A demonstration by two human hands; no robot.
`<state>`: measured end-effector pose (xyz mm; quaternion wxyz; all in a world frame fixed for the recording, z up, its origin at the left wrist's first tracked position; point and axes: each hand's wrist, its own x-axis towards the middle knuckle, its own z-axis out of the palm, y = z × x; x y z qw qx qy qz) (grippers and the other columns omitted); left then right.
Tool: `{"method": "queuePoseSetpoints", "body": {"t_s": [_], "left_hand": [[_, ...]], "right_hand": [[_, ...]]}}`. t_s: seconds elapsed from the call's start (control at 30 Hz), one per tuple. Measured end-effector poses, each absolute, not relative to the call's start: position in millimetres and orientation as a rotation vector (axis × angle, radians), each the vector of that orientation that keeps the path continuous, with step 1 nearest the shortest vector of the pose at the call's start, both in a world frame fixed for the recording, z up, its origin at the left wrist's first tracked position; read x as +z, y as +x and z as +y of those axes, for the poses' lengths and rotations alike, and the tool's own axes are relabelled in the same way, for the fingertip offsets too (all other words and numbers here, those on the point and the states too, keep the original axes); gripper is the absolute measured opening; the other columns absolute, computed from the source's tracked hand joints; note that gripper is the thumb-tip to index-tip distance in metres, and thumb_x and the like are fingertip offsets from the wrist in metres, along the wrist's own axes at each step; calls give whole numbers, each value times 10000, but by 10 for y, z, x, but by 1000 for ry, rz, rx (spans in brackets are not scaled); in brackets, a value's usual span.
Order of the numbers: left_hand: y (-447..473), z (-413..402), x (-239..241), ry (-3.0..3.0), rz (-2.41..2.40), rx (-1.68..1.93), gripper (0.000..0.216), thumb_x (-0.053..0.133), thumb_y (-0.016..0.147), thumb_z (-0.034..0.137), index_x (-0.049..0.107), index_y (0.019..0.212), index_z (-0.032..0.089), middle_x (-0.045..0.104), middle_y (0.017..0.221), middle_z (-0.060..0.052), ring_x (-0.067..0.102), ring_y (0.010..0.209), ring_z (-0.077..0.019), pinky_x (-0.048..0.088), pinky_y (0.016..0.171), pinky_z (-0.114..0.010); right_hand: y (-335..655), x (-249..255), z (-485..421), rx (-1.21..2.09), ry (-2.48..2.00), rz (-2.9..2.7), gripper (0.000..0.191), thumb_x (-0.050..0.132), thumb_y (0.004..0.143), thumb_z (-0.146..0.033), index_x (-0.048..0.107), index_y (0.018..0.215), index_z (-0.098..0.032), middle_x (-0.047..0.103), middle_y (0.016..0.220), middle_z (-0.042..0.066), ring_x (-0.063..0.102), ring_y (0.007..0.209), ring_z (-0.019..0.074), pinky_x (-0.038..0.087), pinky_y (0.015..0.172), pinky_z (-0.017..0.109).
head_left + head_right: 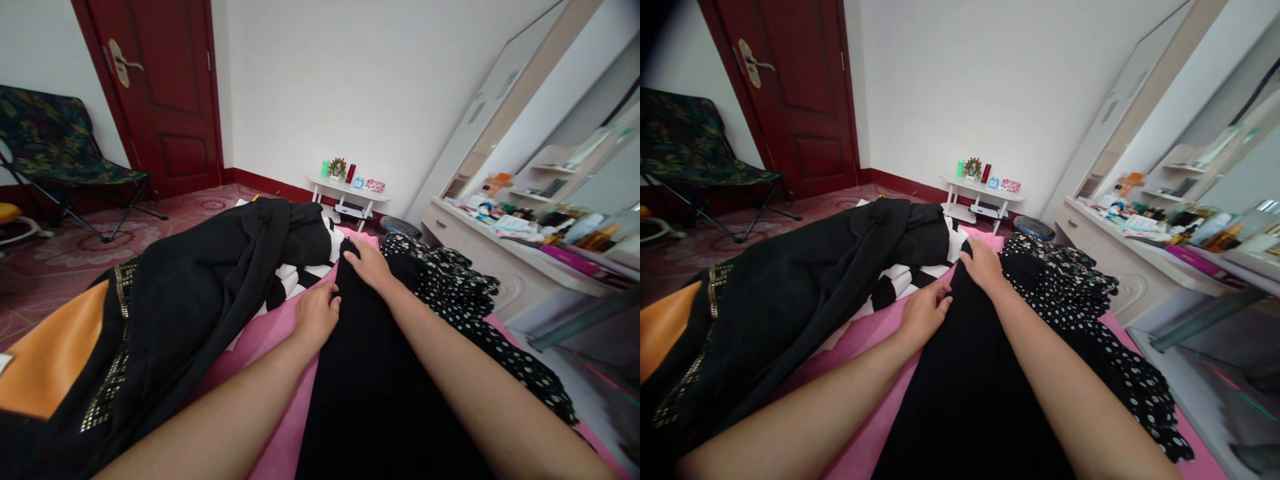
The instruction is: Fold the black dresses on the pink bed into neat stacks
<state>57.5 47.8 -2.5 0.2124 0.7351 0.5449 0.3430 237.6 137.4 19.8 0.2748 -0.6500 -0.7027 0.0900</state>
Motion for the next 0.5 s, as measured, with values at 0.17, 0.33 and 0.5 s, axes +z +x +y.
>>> {"method": "queuePoseSetpoints", "body": {"t_s": [0.17, 0.33, 0.5], "left_hand": [[563, 475, -21, 2056, 1502, 910, 192, 571, 815, 242, 634, 996, 246, 684, 876, 2, 618, 821, -177, 436, 684, -263], [506, 496, -55, 2059, 1410, 993, 171, 547, 819, 192, 642, 961, 190, 655, 880, -30, 605, 807, -169, 459, 734, -268], [477, 433, -44, 2145, 1339, 1133, 236, 496, 844, 167, 621, 1044, 181, 595, 1076, -64, 575, 962, -179, 457, 873, -299]], "right_hand": [[2397, -1, 1081, 128, -2192, -2107, 683, 239, 901, -619, 250, 1459, -225, 89, 1557, 76, 67, 1420, 272, 103, 1111, 531], [2248, 127, 791, 272, -2226, -2085, 696, 321, 882, -625, 279, 1450, -225, 102, 1550, 117, 80, 1412, 320, 107, 1081, 592], [2201, 93, 5, 152, -1994, -2149, 612, 371, 896, -574, 357, 1415, -251, 214, 1529, 107, 134, 1408, 300, 131, 1095, 556]]}}
